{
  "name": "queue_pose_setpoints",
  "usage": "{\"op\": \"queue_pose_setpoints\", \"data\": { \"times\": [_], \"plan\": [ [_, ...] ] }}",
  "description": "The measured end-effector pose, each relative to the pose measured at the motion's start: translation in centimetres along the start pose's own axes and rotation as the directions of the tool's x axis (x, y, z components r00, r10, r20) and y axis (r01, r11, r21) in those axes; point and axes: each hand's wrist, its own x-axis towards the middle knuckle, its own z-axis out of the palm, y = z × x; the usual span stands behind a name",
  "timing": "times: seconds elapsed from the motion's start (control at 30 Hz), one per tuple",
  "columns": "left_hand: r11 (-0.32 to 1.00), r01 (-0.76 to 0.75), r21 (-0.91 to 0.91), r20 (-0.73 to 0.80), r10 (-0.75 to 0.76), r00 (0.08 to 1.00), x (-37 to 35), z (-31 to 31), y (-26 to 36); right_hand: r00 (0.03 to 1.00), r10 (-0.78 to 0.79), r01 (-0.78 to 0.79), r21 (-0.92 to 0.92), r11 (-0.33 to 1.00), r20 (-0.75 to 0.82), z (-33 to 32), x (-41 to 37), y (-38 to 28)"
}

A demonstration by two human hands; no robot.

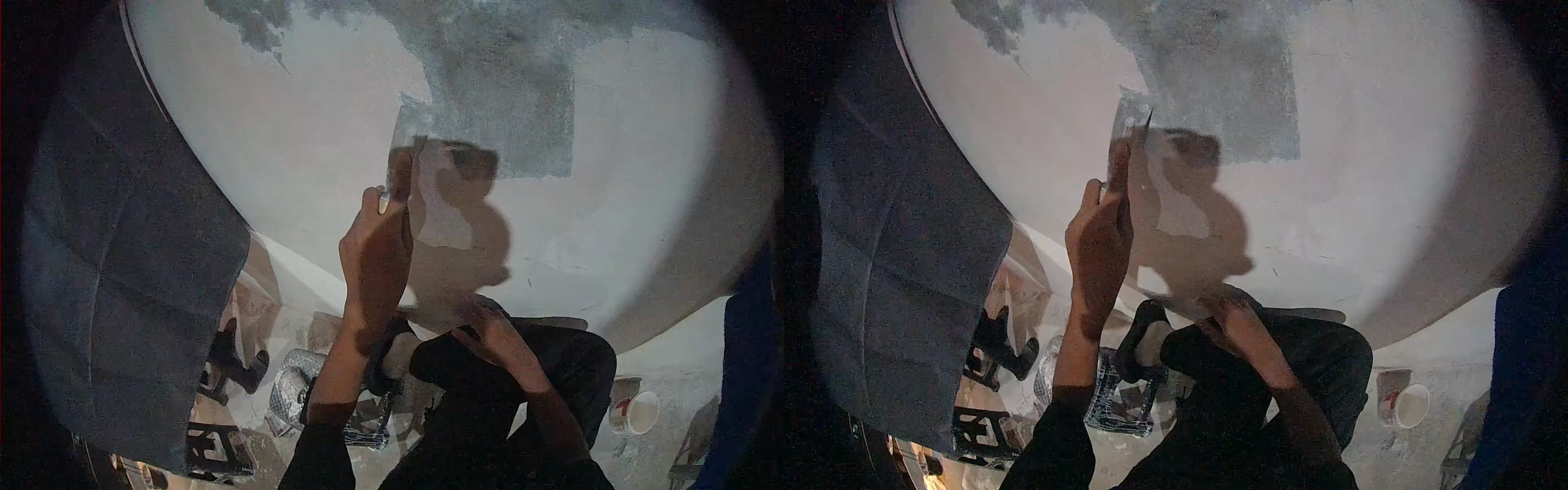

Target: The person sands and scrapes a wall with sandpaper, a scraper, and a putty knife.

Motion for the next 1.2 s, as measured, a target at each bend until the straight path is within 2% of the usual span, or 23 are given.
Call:
{"op": "queue_pose_setpoints", "data": {
  "times": [0.07, 0.13, 0.23, 0.3, 0.37, 0.43, 0.47, 0.53, 0.63, 0.67, 0.73, 0.83, 0.9, 1.03, 1.13, 1.2],
  "plan": [
    [1.000, 0.011, 0.023, 0.023, -0.011, 1.000, 0.6, -0.5, 0.5, 0.998, 0.033, -0.032, -0.017, 0.999, 0.062, 0.2, -0.3, 0.1],
    [0.998, 0.028, 0.053, 0.047, -0.031, 0.998, 0.3, -0.4, 0.3, 0.995, 0.064, -0.069, 0.058, 0.996, 0.076, -0.4, -0.1, -0.7],
    [1.000, -0.007, -0.023, -0.016, 0.006, 1.000, 0.0, 0.5, -0.2, 0.997, 0.029, -0.031, 0.031, 0.999, 0.072, -0.2, 0.0, -0.4],
    [0.995, -0.017, 0.101, 0.052, 0.012, 0.999, 0.2, 0.4, 0.0, 0.999, 0.039, -0.040, 0.020, 0.999, 0.038, 0.6, -0.3, 0.3],
    [0.996, -0.021, 0.091, 0.055, 0.016, 0.998, 0.4, 0.2, 0.2, 0.999, 0.049, -0.049, 0.016, 0.999, 0.023, 1.1, -0.6, 0.6],
    [0.996, -0.021, 0.090, 0.056, 0.016, 0.998, 0.0, 0.1, 0.1, 0.980, 0.132, -0.150, 0.112, 0.982, 0.152, 1.2, -0.5, 0.8],
    [0.999, -0.009, 0.051, 0.030, 0.008, 1.000, -0.5, 0.3, 0.0, 0.980, 0.129, -0.146, 0.111, 0.983, 0.150, 1.1, -0.6, 0.5],
    [1.000, -0.008, 0.005, -0.008, 0.008, 1.000, -0.1, 0.5, 0.0, 0.994, 0.087, -0.084, -0.043, 0.996, 0.068, 0.4, -0.6, -0.2],
    [1.000, -0.001, -0.019, 0.002, 0.001, 1.000, 0.3, 0.4, -0.1, 0.997, 0.022, -0.018, -0.056, 0.998, 0.078, 0.4, -0.4, 0.2],
    [1.000, 0.004, 0.028, 0.017, -0.005, 1.000, 0.4, 0.0, 0.3, 0.996, 0.022, -0.017, -0.055, 0.998, 0.084, 0.4, -0.5, 0.1],
    [0.997, 0.008, 0.078, 0.030, -0.010, 0.999, 0.1, -0.1, 0.0, 0.990, 0.099, -0.096, -0.031, 0.995, 0.104, 0.2, -0.2, -0.4],
    [0.997, -0.064, -0.031, -0.023, 0.063, 0.998, 0.3, 0.3, -0.5, 0.999, 0.032, -0.031, -0.029, 0.999, 0.021, 0.9, -0.4, 0.3],
    [0.991, -0.045, 0.125, 0.056, 0.038, 0.998, 0.8, -0.1, -0.3, 0.999, 0.033, -0.032, -0.028, 0.999, 0.039, 1.1, -0.5, 0.9],
    [0.998, -0.059, -0.001, -0.009, 0.059, 0.998, 0.0, 0.3, -0.8, 0.994, 0.070, -0.069, -0.016, 0.997, 0.085, 0.7, -0.3, 0.1],
    [0.995, -0.062, 0.078, 0.044, 0.059, 0.997, 0.5, 0.1, -0.4, 0.997, 0.059, -0.056, -0.064, 0.996, 0.044, 1.3, -0.5, 0.6],
    [0.986, -0.048, 0.159, 0.083, 0.035, 0.996, 1.1, -0.5, 0.0, 0.993, 0.084, -0.081, -0.036, 0.996, 0.086, 1.1, -0.4, 0.7]
  ]
}}
